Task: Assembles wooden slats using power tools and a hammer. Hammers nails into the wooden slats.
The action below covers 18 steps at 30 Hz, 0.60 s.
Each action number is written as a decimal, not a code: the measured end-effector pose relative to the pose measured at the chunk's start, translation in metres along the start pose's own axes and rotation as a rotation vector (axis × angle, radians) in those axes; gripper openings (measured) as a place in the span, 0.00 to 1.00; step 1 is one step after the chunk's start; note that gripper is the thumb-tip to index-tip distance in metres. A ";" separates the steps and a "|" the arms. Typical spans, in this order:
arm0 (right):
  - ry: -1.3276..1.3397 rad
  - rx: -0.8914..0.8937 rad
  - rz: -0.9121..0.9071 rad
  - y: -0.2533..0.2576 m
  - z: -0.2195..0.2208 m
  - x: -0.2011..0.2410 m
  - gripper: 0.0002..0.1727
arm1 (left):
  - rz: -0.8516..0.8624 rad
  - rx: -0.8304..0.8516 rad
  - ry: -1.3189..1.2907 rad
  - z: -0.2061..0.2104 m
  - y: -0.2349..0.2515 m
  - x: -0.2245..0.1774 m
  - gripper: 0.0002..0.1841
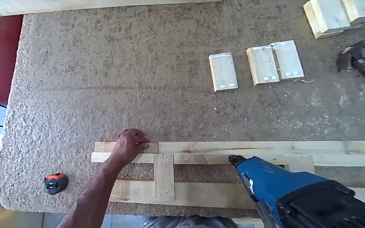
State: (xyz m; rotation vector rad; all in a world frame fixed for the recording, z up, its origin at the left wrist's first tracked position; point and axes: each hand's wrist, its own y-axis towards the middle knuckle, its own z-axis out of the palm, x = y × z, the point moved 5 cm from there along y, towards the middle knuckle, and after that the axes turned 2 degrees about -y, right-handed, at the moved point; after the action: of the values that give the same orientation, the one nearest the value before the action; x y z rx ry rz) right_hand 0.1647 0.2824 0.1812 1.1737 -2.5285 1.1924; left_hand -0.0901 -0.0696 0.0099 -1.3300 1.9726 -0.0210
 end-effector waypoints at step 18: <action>0.330 -0.098 -0.109 -0.068 0.073 0.074 0.27 | 0.206 0.079 0.309 0.022 -0.017 0.003 0.41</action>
State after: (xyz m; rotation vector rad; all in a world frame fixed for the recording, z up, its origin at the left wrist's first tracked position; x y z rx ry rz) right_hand 0.1754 0.1599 0.2021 0.9856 -2.2232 1.1169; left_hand -0.0644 -0.0718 -0.0005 -1.1189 2.3351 -0.2150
